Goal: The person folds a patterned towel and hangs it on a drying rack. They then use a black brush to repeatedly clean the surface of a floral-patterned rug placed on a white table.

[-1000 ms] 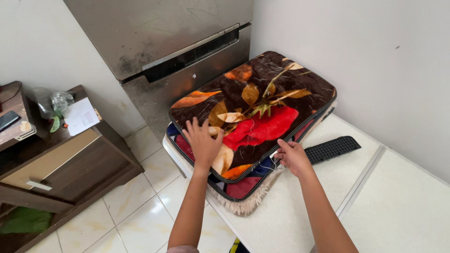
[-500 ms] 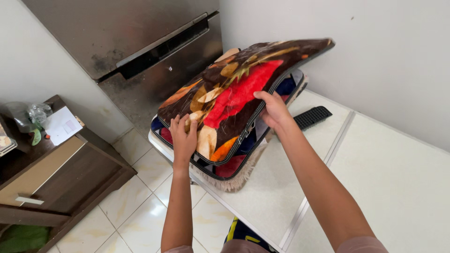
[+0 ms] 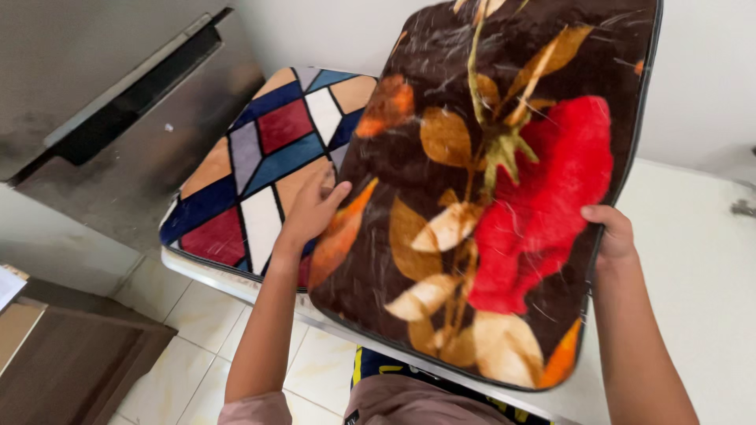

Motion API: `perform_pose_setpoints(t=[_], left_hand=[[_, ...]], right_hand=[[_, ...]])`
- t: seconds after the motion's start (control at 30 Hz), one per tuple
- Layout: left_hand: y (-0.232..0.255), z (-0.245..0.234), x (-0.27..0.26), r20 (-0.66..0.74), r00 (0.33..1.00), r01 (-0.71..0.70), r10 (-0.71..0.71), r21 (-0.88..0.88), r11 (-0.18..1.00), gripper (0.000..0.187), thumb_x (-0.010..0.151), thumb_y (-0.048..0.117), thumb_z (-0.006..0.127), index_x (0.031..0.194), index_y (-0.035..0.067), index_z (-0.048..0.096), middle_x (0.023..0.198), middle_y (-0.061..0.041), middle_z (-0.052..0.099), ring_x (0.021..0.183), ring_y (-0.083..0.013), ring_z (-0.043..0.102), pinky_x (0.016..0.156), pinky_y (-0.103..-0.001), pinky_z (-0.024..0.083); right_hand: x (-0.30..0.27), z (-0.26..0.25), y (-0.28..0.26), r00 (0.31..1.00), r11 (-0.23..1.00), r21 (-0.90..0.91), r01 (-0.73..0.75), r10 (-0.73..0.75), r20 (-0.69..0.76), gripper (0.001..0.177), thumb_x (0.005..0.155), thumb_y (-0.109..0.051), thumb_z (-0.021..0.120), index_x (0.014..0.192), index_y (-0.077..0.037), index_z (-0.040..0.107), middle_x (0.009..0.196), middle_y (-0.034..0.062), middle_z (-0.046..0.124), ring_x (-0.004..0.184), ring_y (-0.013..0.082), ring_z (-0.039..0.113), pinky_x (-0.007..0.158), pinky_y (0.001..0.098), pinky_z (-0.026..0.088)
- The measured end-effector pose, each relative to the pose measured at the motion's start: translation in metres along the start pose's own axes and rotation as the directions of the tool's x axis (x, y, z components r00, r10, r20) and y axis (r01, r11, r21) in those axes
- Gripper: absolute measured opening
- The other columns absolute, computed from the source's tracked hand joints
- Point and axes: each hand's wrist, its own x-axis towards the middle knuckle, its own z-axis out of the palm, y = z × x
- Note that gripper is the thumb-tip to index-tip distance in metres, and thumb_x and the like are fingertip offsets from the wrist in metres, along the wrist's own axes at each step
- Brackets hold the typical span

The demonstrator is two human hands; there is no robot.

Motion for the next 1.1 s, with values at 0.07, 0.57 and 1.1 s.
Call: perform_pose_setpoints(t=[0.07, 0.57, 1.1], left_hand=[[-0.004, 0.059, 0.025, 0.209, 0.977, 0.095, -0.047, -0.226, 0.969, 0.061, 0.096, 0.039, 0.066, 0.142, 0.000, 0.054, 0.133, -0.018, 0.068, 0.120, -0.0237, 0.063, 0.100, -0.033, 0.050], [-0.027, 0.238, 0.050, 0.374, 0.919, -0.161, -0.123, 0.641, 0.750, 0.086, 0.093, 0.057, 0.061, 0.156, 0.003, 0.036, 0.125, -0.028, 0.053, 0.097, -0.0415, 0.064, 0.078, -0.052, 0.059], [-0.032, 0.313, 0.080, 0.347, 0.935, -0.201, -0.072, 0.686, 0.700, 0.091, 0.097, 0.054, 0.052, 0.151, -0.013, 0.022, 0.157, -0.036, 0.023, 0.147, -0.0516, 0.019, 0.118, -0.063, 0.013]], right_hand=[[-0.042, -0.049, -0.004, 0.992, 0.998, -0.048, -0.032, 0.026, -0.127, 0.059, 0.081, -0.011, 0.066, 0.138, 0.005, 0.058, 0.122, 0.0195, 0.071, 0.106, 0.0321, 0.072, 0.096, 0.0453, 0.057], [-0.190, -0.045, 0.028, 0.626, 0.134, -0.651, -0.747, -0.187, -0.757, 0.060, 0.089, -0.052, 0.073, 0.114, 0.002, 0.075, 0.097, 0.0189, 0.078, 0.093, 0.0300, 0.075, 0.082, 0.0400, 0.057], [-0.054, -0.055, 0.047, 0.972, -0.499, -0.839, -0.215, -0.028, -0.233, 0.077, 0.091, -0.063, 0.058, 0.155, -0.025, 0.037, 0.165, 0.0189, 0.021, 0.150, 0.0413, 0.016, 0.116, 0.0612, 0.018]])
